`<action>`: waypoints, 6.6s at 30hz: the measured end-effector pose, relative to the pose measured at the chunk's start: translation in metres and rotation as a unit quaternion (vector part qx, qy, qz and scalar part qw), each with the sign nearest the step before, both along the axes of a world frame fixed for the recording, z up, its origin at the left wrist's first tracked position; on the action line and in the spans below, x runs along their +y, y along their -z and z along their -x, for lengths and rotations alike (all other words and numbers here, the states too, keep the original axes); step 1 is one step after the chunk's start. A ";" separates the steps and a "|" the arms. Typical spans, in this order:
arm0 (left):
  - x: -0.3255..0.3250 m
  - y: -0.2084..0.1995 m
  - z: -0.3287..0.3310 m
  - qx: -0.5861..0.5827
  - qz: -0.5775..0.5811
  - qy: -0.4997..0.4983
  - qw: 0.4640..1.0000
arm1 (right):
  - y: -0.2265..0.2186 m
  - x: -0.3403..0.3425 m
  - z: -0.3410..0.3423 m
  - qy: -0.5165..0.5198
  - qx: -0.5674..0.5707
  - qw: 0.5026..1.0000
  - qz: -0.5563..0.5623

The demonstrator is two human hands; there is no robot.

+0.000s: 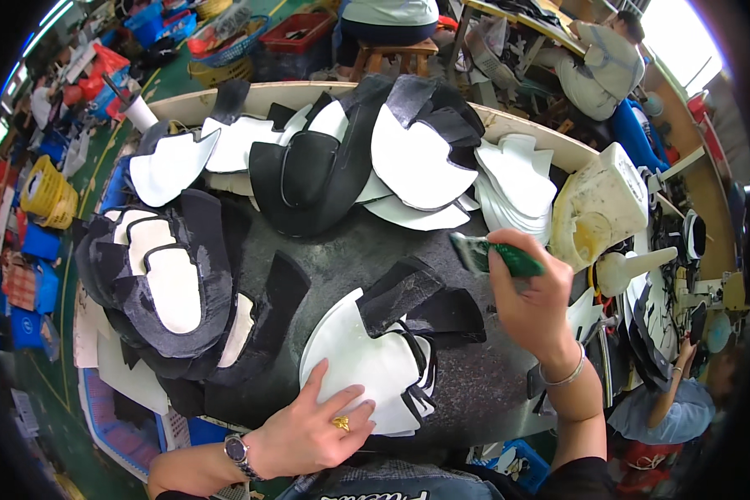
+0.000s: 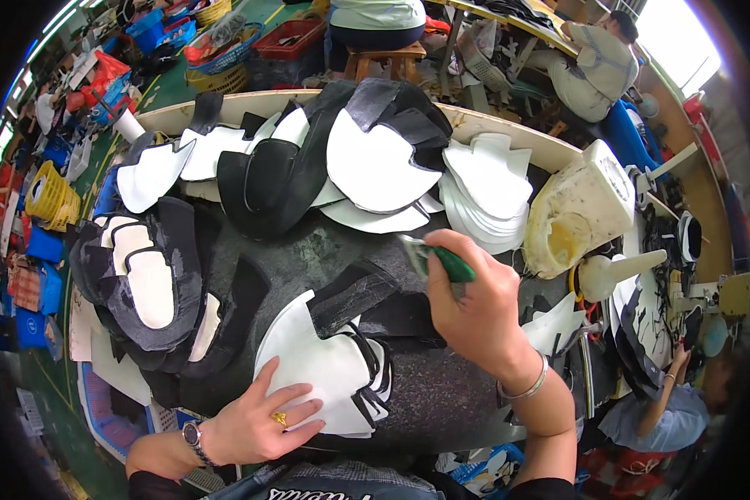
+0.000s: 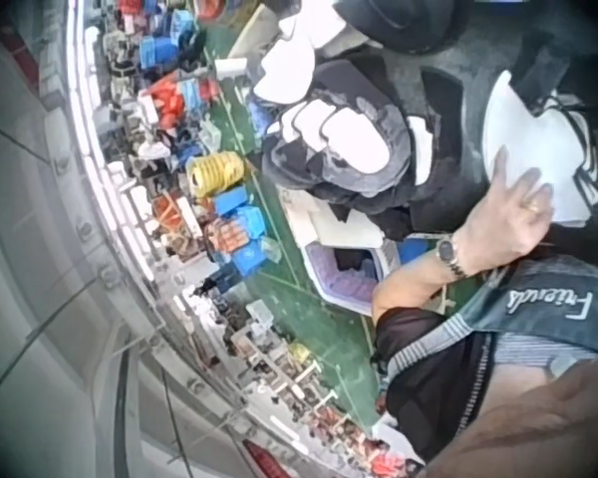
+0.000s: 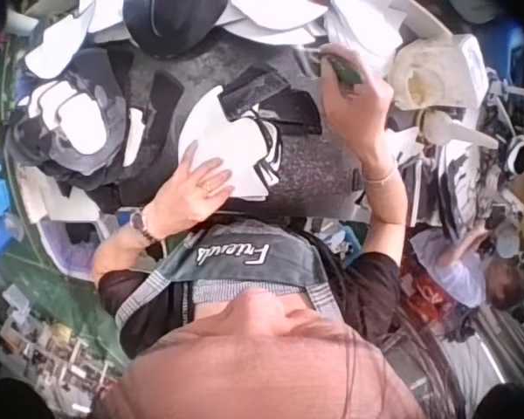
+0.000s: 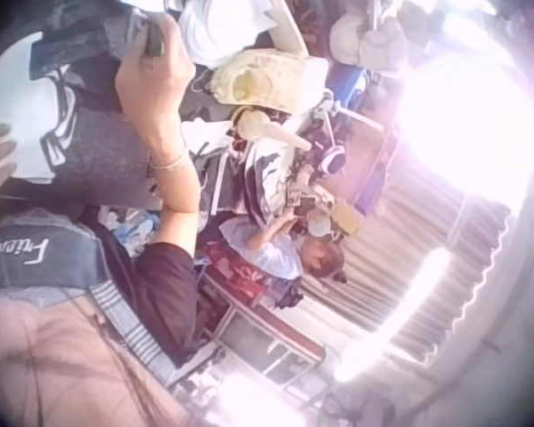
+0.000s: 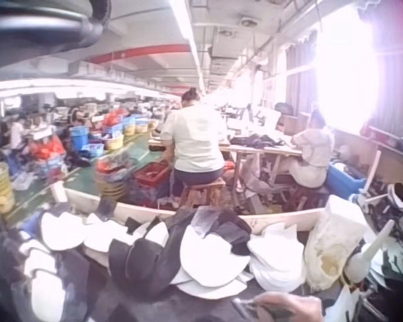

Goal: The person applies adhesive to shoe upper components using a brush.

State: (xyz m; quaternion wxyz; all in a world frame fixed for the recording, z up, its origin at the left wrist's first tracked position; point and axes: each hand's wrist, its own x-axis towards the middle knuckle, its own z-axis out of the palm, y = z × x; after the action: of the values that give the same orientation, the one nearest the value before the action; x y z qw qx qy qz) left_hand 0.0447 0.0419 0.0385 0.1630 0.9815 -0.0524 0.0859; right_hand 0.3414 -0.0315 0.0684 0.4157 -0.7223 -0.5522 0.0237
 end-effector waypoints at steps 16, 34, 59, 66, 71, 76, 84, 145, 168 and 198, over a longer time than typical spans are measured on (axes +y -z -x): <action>0.019 -0.018 0.013 -0.119 0.086 -0.057 0.987 | 0.007 -0.037 -0.062 0.089 0.042 0.995 -0.003; 0.011 0.008 0.004 0.129 0.040 -0.061 0.989 | 0.020 -0.133 -0.185 0.254 0.168 0.953 0.005; 0.020 0.007 0.001 0.079 0.057 -0.021 0.995 | -0.009 -0.089 0.003 -0.276 0.335 0.887 0.156; 0.006 0.014 -0.002 -0.008 -0.008 -0.013 1.000 | 0.006 0.006 -0.002 -0.331 0.196 0.922 0.039; 0.008 0.011 -0.004 -0.027 -0.006 -0.008 1.000 | 0.030 0.052 -0.018 -0.474 0.226 0.844 0.108; 0.012 0.011 -0.002 -0.017 0.008 -0.013 1.000 | -0.009 0.041 -0.083 -0.445 0.116 0.833 0.307; 0.018 0.006 -0.003 0.006 0.022 0.008 1.000 | 0.021 0.087 -0.040 -0.518 0.211 0.812 0.169; -0.005 0.018 0.003 0.052 0.011 -0.027 0.998 | 0.040 -0.073 0.053 -0.141 0.117 0.983 0.016; 0.004 0.012 -0.001 0.033 0.012 -0.057 0.998 | -0.005 0.018 -0.091 -0.433 0.080 0.851 0.285; 0.032 0.001 -0.004 0.087 0.210 -0.056 0.972 | 0.005 -0.024 -0.087 -0.344 0.083 0.906 0.235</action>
State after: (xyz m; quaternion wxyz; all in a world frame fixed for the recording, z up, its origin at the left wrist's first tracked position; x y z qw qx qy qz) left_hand 0.0487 0.0735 0.0373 0.3645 0.9303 0.0361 0.0184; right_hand 0.4285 -0.0555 0.0634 0.2444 -0.5598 -0.7084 0.3535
